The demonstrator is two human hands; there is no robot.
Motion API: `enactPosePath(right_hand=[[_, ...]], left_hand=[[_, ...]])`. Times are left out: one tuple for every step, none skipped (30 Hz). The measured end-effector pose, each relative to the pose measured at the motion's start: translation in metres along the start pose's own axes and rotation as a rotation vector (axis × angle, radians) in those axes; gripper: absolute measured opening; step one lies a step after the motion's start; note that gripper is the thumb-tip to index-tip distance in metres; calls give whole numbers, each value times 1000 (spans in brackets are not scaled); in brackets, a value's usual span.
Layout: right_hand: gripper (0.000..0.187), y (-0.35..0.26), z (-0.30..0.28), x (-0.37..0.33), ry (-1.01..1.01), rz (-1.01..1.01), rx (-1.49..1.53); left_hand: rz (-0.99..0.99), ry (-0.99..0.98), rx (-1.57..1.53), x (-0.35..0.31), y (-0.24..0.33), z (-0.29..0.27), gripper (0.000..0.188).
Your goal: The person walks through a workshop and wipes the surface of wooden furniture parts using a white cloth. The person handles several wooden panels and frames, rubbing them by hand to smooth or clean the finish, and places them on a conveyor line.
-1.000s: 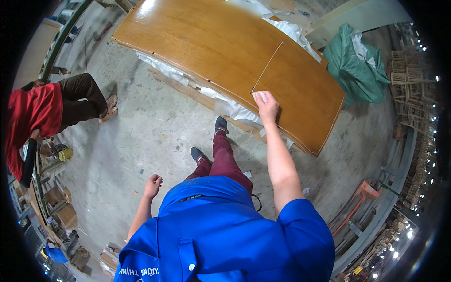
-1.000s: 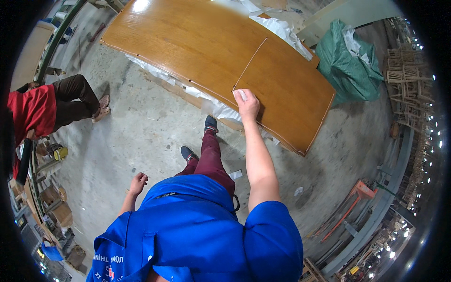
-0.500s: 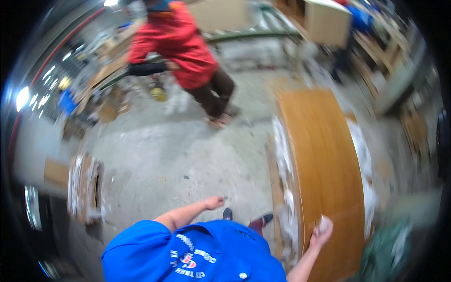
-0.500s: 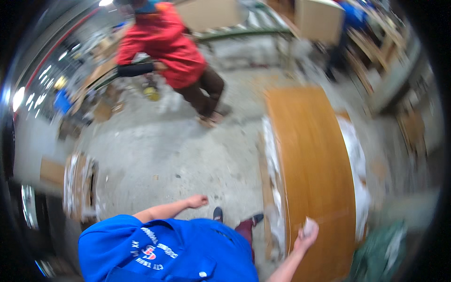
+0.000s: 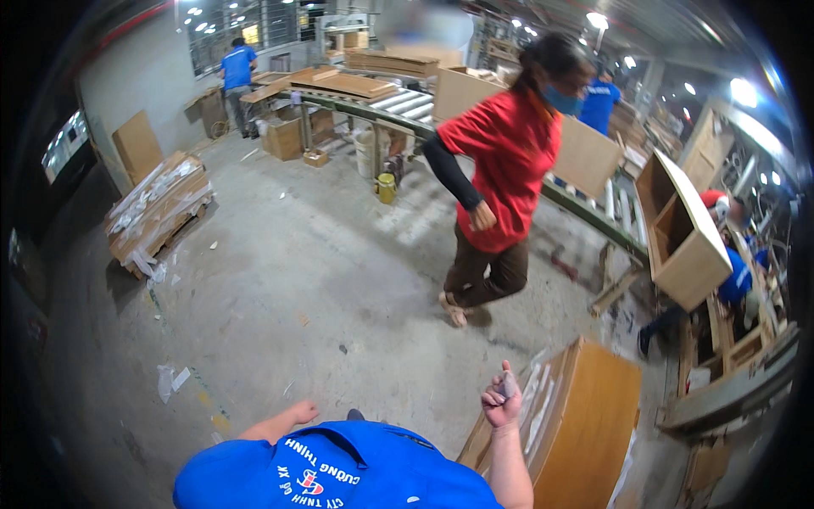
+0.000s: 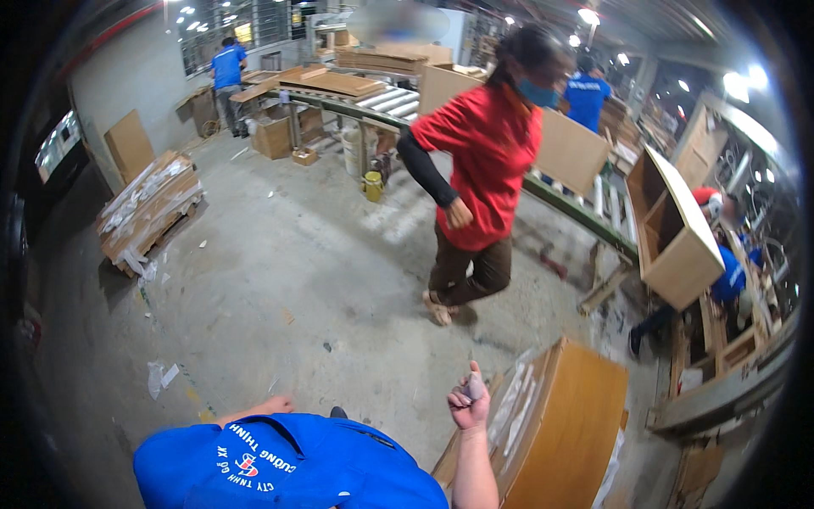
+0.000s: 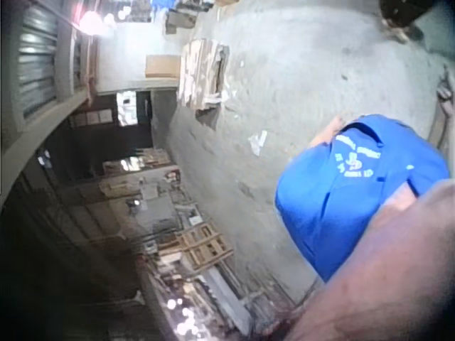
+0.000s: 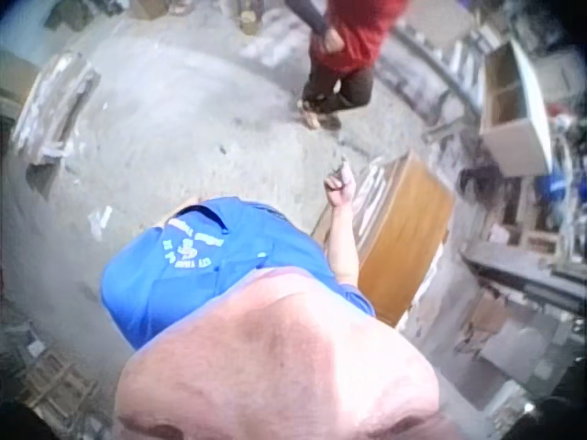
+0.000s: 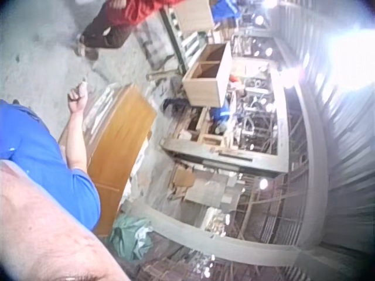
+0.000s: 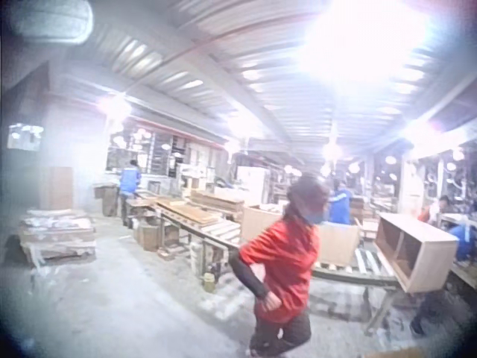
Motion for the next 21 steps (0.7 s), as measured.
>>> enactPosePath(right_hand=[[29, 19, 7, 27, 3, 28, 37], [30, 40, 13, 51, 11, 53, 80], [31, 61, 18, 74, 21, 76, 132], [31, 80, 22, 94, 24, 95, 162], [31, 92, 25, 112, 36, 119, 194], [31, 108, 28, 129, 45, 153, 235], [31, 120, 30, 147, 55, 182, 274], [35, 131, 32, 161, 69, 190, 270], [37, 138, 35, 177, 77, 207, 264], [40, 143, 37, 193, 86, 221, 258], [42, 147, 38, 208, 101, 231, 243], [44, 152, 40, 225, 127, 252, 229], [45, 156, 44, 245, 96, 278, 229], [45, 155, 45, 265, 71, 298, 226], [46, 153, 46, 286, 45, 324, 224], [46, 154, 49, 309, 72, 330, 194], [44, 154, 54, 334, 75, 322, 203], [43, 157, 59, 362, 61, 343, 226], [42, 156, 64, 391, 47, 355, 235], [41, 158, 69, 422, 28, 362, 244], [40, 163, 74, 453, 5, 377, 262]], left_hand=[[-117, -6, -70, -6, -30, -9, 31], [-234, -19, -135, -12, -58, -18, 31], [-275, 45, -140, -16, -80, -29, 32], [-312, 110, -148, -20, -101, -40, 32], [-335, 112, -153, -17, -116, -50, 32], [-362, 86, -137, -13, -132, -58, 32], [-382, 42, -121, -6, -144, -66, 32], [-401, -21, -96, 3, -154, -73, 33], [-410, -89, -70, 15, -161, -82, 33], [-406, -150, -27, 31, -168, -92, 33], [-378, -195, 15, 52, -168, -102, 33], [-346, -209, 52, 69, -171, -116, 33], [-294, -178, 92, 90, -172, -130, 34], [-220, -115, 120, 113, -167, -149, 34], [-143, -49, 153, 139, -160, -168, 34], [-113, 19, 89, 161, -155, -190, 36], [-64, 157, 36, 182, -144, -210, 36], [-82, 148, -47, 201, -138, -229, 37], [-87, 141, -138, 222, -126, -248, 39], [-93, 128, -189, 238, -120, -266, 40], [-109, 122, -234, 248, -123, -281, 41]])
Point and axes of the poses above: each hand's wrist, its own x-axis towards the middle knuckle, its own z-axis out of the palm, y = z × x, the point moved 3 cm from there along x, towards the middle knuckle, and after that the axes turned 2 degrees about -y, right-handed, at the moved point
